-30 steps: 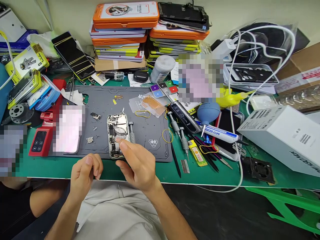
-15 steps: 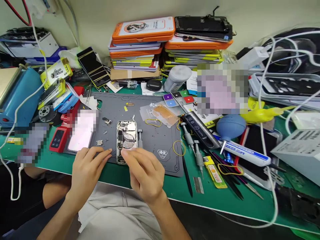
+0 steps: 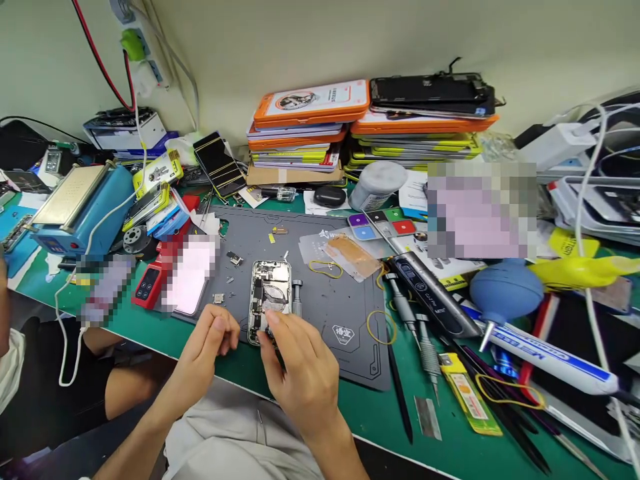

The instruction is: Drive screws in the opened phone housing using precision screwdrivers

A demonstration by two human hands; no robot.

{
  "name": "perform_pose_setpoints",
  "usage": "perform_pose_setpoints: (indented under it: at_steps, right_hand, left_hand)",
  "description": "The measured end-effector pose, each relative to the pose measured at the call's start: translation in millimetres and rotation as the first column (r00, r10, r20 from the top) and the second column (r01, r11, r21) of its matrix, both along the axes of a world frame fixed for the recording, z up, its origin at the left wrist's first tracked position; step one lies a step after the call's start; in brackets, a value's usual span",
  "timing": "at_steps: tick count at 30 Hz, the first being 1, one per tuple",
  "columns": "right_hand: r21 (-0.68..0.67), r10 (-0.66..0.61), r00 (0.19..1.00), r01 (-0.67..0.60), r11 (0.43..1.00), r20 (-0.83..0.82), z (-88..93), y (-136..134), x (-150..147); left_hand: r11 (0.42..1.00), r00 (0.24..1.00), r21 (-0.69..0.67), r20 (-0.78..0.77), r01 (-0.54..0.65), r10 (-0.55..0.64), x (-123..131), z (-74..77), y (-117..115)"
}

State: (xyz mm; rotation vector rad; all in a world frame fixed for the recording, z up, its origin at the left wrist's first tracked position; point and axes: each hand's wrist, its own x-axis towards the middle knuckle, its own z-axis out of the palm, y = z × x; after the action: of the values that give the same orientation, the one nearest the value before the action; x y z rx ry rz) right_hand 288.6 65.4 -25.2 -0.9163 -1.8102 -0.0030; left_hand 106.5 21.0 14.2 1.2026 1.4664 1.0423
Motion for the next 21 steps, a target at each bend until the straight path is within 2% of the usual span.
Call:
perform_pose_setpoints:
  at_steps: [2,5,8,9,11,13,16,21]
  right_hand:
    - [-0.005,-0.017,1.000,0.017,1.000,-0.009,-1.6,0.0,-1.3]
    - [-0.026,-0.015,0.999,0.013,1.000,-0.052,-4.5,-2.7,-0.1]
    - [-0.143,-0.001,0.962,-0.040,0.989,-0.272,-3.8,-9.6,1.6]
    - [-0.200,-0.007,0.917,-0.080,0.977,-0.398,-1.8,-12.3,1.2]
    - [-0.302,-0.043,0.765,-0.202,0.932,-0.643,4.4,-16.7,-2.4]
    - [-0.344,-0.076,0.622,-0.325,0.881,-0.780,11.1,-18.9,-9.5]
    - [-0.338,-0.077,0.555,-0.384,0.859,-0.829,15.2,-19.3,-22.5]
    - [-0.318,-0.052,0.567,-0.380,0.869,-0.822,9.0,-21.3,-32.5]
  left_hand:
    - [0.993,0.984,-0.098,0.173,0.065,-0.047,1.4,0.6,0.2]
    - [0.986,0.960,-0.144,0.278,0.080,-0.037,-0.3,-3.4,4.5]
    - [0.985,0.928,-0.168,0.372,0.035,0.031,-3.4,-11.5,8.5]
    - [0.986,0.911,-0.168,0.410,0.023,0.049,-4.1,-13.8,9.1]
    - [0.989,0.883,-0.148,0.464,-0.002,0.071,-4.4,-16.5,9.5]
    - [0.991,0.873,-0.132,0.480,-0.022,0.083,-3.8,-16.7,9.3]
    - [0.990,0.881,-0.133,0.462,-0.041,0.098,-2.6,-14.6,9.0]
    - [0.992,0.898,-0.123,0.430,-0.042,0.091,-2.9,-12.1,8.2]
